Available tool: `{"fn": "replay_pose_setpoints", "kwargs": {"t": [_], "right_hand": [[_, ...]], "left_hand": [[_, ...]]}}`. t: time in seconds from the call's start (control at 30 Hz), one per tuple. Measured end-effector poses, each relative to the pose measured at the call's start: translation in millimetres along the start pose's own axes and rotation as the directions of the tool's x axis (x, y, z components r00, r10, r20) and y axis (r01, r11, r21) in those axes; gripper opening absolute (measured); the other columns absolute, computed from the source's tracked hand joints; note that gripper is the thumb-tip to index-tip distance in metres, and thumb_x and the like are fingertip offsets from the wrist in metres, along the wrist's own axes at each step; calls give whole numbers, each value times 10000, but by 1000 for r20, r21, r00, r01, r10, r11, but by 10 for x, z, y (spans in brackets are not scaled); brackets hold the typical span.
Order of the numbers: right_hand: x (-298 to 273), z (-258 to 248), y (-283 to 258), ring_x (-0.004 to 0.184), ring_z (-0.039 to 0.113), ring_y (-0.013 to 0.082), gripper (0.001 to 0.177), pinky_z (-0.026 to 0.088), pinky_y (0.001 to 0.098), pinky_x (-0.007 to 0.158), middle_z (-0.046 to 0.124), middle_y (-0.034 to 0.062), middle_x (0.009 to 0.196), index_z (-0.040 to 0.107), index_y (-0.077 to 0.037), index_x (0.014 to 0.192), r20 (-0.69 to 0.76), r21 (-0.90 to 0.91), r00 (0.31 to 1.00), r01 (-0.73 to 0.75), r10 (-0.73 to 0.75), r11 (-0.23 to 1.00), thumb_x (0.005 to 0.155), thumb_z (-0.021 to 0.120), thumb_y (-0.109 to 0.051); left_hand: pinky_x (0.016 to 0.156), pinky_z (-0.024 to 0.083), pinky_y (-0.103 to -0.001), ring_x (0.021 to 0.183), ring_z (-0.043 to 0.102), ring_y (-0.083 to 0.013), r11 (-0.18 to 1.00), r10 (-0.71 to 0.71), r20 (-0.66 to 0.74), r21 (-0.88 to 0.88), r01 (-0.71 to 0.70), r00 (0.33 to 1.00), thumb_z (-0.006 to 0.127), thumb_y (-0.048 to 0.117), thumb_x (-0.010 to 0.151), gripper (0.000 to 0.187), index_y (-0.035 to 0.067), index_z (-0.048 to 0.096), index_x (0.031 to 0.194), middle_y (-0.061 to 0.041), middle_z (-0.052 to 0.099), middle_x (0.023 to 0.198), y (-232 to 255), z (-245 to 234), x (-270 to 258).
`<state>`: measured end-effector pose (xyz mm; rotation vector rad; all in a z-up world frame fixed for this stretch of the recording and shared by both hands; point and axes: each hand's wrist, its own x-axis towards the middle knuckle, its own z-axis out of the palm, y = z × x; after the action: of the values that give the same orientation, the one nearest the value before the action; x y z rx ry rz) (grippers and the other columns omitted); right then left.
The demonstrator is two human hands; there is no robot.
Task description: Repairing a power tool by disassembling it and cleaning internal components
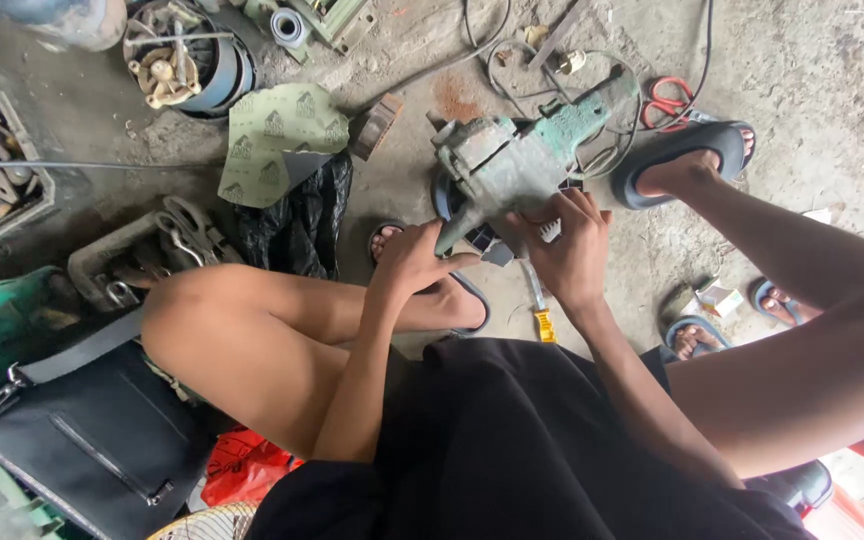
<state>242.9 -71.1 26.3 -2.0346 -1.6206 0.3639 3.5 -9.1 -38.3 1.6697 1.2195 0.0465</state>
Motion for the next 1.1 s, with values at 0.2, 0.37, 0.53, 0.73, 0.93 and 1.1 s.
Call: {"fn": "replay_pose_setpoints", "kwargs": {"t": [0.2,0.37,0.53,0.73,0.93,1.1], "right_hand": [[-84,-1,-222,907,647,244,375,418,401,926,649,2,885,778,-172,926,-85,18,992,91,-89,996,952,1046,-433],[-43,142,-245,933,646,234,368,420,399,948,640,-22,897,774,-203,935,-124,-40,981,144,-148,989,932,1059,-436],[330,379,-359,939,610,313,346,411,454,913,558,34,944,742,-181,895,-230,-75,930,277,-287,958,938,1038,-355],[68,312,-177,902,590,285,345,378,426,912,500,4,900,658,-211,824,-199,-139,929,288,-312,947,977,965,-247],[216,281,-358,880,603,340,376,394,447,890,549,62,887,657,-156,834,-201,-74,921,326,-334,942,938,1008,-244],[-8,214,-196,878,627,305,362,397,418,913,580,13,862,724,-183,865,-147,44,961,245,-236,969,914,1059,-310]], "left_hand": [[829,675,-626,979,841,-549,995,64,-109,81,-56,992,727,702,1033,683,34,733,1181,-300,817,960,-154,279,121],[772,686,-606,909,855,-514,987,75,-159,154,-51,984,750,635,1037,602,52,746,1187,-274,815,929,-167,371,137],[666,687,-528,770,852,-468,970,135,-213,226,-85,968,694,590,1092,543,53,738,1157,-237,799,844,-92,319,103],[659,680,-608,785,840,-504,952,181,-266,290,-101,947,733,591,1070,638,-10,745,1283,-252,767,834,-179,475,55],[679,676,-603,780,837,-507,941,223,-320,316,-118,921,754,590,1046,590,28,745,1227,-248,750,805,-118,457,-30],[618,665,-563,700,823,-466,932,256,-379,339,-124,889,781,579,1042,552,56,732,1213,-207,716,778,-361,726,172]]}}
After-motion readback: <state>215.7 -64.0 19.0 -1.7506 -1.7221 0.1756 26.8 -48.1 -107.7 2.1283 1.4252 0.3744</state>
